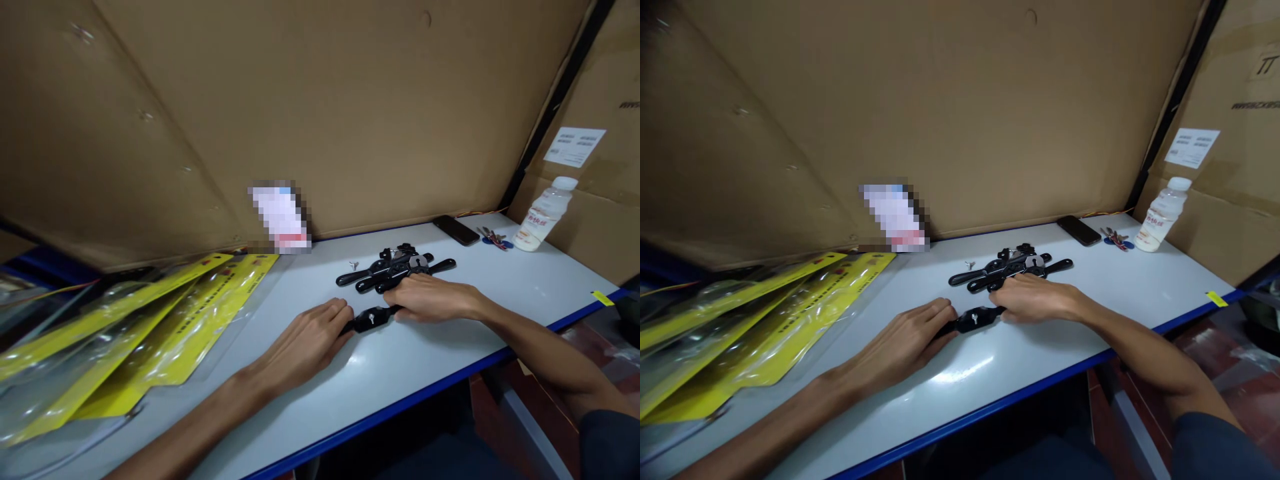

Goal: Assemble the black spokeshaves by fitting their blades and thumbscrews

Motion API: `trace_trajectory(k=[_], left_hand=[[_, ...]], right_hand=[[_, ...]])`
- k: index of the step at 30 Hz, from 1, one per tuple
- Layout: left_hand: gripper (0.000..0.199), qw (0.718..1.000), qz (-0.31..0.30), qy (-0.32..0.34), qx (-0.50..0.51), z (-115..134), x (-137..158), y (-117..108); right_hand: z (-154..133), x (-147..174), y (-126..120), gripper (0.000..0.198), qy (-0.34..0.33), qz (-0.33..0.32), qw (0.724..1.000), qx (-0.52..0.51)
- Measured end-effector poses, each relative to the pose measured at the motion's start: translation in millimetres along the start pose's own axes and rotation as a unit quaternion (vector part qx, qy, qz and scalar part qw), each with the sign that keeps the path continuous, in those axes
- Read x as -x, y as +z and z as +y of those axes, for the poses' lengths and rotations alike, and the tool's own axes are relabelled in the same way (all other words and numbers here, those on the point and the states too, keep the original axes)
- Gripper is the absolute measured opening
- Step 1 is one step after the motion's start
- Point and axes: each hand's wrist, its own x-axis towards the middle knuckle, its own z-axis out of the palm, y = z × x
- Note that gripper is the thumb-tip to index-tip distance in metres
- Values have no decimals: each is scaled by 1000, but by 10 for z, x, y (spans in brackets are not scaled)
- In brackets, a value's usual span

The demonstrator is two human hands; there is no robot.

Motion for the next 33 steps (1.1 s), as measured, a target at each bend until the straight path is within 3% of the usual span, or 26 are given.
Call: trace_trajectory(k=[2, 4, 6, 10, 13, 15, 18, 22, 28, 33], left_hand=[[11, 996, 82, -22, -24, 4, -7, -41], [30, 980, 182, -58, -59, 17, -14, -100], [41, 966, 236, -73, -75, 32, -16, -153], [41, 976, 204, -45, -68, 40, -11, -148], [37, 987, 151, -15, -58, 35, -12, -79], [35, 989, 134, -6, -54, 32, -13, -49], [34, 990, 133, -12, -48, 29, -13, -39], [33, 990, 135, -16, -36, 24, -11, -38], [31, 991, 128, -8, -43, 23, -15, -25], [29, 990, 135, -9, -33, 14, -12, -13]], right_hand=[[34, -2, -47, 6, 17, 27, 999, 17], [141, 3, -123, 8, 44, 60, 997, 25], [329, 23, -205, 10, 92, 106, 989, 34], [866, 99, -279, 18, 245, 176, 950, 83], [1252, 156, -237, 19, 354, 136, 922, 80], [1437, 181, -188, 19, 378, 114, 916, 69], [1579, 204, -136, 19, 382, 99, 917, 54], [1555, 221, -166, 22, 386, 110, 914, 55], [1373, 146, -221, 28, 262, 115, 958, -4], [1250, 54, -138, 29, 261, 81, 957, -93]])
